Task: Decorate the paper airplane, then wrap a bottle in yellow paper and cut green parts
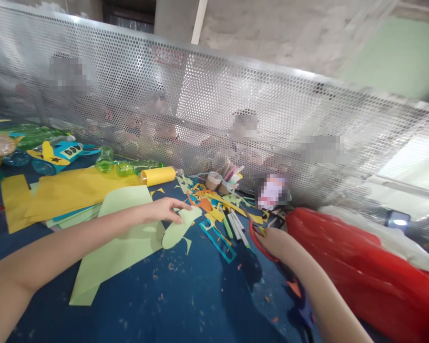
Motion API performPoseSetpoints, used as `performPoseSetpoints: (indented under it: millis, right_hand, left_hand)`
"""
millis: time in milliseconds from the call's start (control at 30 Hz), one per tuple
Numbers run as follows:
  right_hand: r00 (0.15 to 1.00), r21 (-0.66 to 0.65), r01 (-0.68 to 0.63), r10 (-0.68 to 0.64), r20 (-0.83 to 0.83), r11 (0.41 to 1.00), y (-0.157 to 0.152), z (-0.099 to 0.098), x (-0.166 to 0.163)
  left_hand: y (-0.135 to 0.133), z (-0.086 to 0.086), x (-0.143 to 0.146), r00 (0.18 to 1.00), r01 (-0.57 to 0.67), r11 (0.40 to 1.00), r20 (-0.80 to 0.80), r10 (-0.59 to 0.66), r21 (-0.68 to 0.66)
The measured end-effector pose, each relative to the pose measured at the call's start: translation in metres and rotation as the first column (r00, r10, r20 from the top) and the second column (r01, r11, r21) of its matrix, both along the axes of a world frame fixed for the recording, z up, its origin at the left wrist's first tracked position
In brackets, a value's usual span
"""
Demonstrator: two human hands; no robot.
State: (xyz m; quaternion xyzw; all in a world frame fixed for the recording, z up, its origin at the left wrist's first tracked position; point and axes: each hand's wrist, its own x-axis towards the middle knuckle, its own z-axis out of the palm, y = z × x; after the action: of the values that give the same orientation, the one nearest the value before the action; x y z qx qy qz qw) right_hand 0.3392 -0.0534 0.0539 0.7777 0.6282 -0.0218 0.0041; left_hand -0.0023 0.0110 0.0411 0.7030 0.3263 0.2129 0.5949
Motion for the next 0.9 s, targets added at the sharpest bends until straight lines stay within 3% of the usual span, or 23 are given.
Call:
performPoseSetpoints:
  millis: [167,367,533,667,733,833,900]
  right_hand:
    - [0.998,0.079,0.060,-0.063,0.025,0.995,0.006,-0.014,0.009]
    - [0.994,0.210,0.093,-0.081,-0.067,0.973,0.010,-0.024,-0.006]
    - [0.961,0.344,-0.007,0.102,-0.258,0.939,0.005,-0.016,-0.037]
    - [0.795,0.295,-0.163,0.302,-0.526,0.942,-0.002,-0.027,-0.078]
    - [0.656,0.279,-0.207,0.344,-0.671,0.938,-0.004,-0.039,-0.093]
    - [0.432,0.311,-0.156,0.348,-0.832,0.937,-0.002,-0.053,-0.098]
    - [0.416,0.345,-0.100,0.354,-0.837,0.933,0.001,-0.059,-0.093]
  left_hand:
    - [-0.013,-0.008,0.010,0.994,0.041,0.994,0.106,-0.030,-0.098]
    - [-0.026,-0.014,0.016,0.997,0.056,0.992,0.066,-0.049,-0.114]
    - [-0.028,-0.024,0.019,0.990,0.069,0.994,0.124,-0.059,-0.079]
    - [-0.027,-0.032,0.019,0.984,0.159,0.987,0.086,-0.158,0.004]
    - [-0.028,-0.033,0.020,0.981,0.179,0.983,0.062,-0.181,0.045]
    - [-0.029,-0.035,0.021,0.989,0.106,0.992,0.096,-0.113,0.073]
    - [-0.028,-0.036,0.022,0.992,0.019,0.997,0.127,-0.028,0.071]
